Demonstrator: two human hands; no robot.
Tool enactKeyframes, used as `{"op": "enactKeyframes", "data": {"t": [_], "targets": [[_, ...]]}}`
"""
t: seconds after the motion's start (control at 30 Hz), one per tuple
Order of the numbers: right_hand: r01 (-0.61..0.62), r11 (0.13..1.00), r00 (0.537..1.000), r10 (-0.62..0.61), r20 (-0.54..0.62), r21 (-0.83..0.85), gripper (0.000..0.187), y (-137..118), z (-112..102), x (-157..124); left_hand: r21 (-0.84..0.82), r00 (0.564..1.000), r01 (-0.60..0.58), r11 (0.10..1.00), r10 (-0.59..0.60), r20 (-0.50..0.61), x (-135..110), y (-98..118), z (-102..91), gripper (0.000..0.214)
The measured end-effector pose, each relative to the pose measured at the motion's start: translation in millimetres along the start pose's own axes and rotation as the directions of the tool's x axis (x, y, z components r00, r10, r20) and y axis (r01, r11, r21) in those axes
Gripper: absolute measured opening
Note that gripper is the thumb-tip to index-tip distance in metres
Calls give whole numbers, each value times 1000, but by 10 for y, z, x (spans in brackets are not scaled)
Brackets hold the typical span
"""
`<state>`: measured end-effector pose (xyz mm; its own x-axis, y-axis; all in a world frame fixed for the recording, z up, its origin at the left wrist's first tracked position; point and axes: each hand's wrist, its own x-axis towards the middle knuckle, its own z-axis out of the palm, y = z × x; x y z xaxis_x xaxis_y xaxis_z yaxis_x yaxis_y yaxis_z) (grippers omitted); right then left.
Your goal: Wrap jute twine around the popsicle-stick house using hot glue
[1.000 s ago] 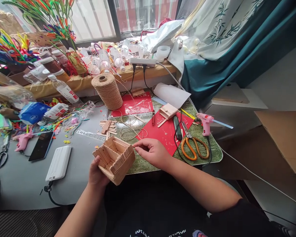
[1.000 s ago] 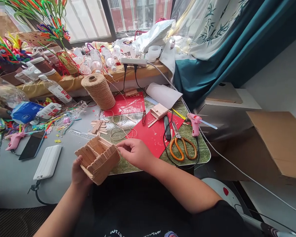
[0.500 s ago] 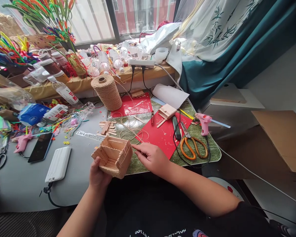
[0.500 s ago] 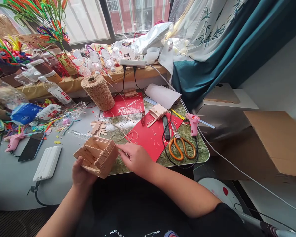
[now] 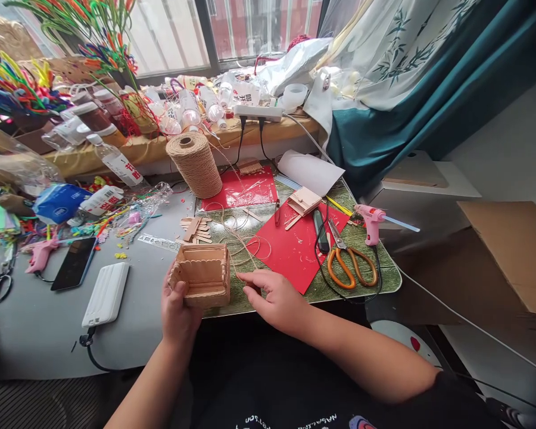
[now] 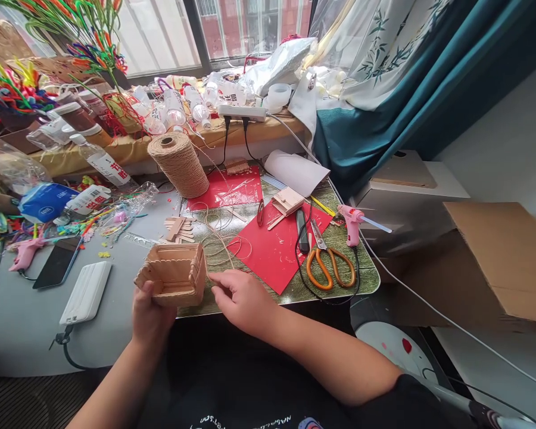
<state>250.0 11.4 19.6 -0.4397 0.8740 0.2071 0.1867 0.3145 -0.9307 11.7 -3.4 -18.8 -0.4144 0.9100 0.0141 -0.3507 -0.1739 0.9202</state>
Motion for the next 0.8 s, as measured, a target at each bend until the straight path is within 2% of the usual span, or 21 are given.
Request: {"op": "enactKeyframes", "data": {"t": [0.17, 0.27, 0.33, 0.43, 0.5, 0.57, 0.7, 0.8], "targets": [[91, 983, 996, -88, 26, -161, 38, 18, 91, -38, 64, 998, -56, 996, 56, -2, -79, 1, 82, 61], [121, 968, 993, -119, 22, -219, 37, 48, 121, -55, 126, 996, -84, 988, 83, 11, -146, -89, 99, 64], [130, 959, 991, -134, 3, -253, 40, 82, 123, -59, 213, 995, -93, 972, 86, 46, -178, -189, 66, 75], [155, 932, 983, -178, -39, -329, 39, 170, 112, -55, 393, 990, -117, 912, 74, 123, -197, -330, -29, 99], [179, 898, 974, -218, -54, -401, 38, 251, 109, -53, 464, 988, -115, 878, 53, 144, -190, -379, -83, 108], [194, 865, 969, -243, -49, -462, 38, 335, 113, -58, 551, 987, -122, 825, 42, 156, -165, -389, -113, 111], [178, 852, 974, -225, -36, -493, 38, 447, 128, -111, 739, 970, -217, 638, 59, 234, -86, -363, -120, 110], [163, 853, 978, -207, -35, -495, 40, 467, 147, -186, 749, 961, -241, 616, 44, 273, -59, -364, -112, 105]]}}
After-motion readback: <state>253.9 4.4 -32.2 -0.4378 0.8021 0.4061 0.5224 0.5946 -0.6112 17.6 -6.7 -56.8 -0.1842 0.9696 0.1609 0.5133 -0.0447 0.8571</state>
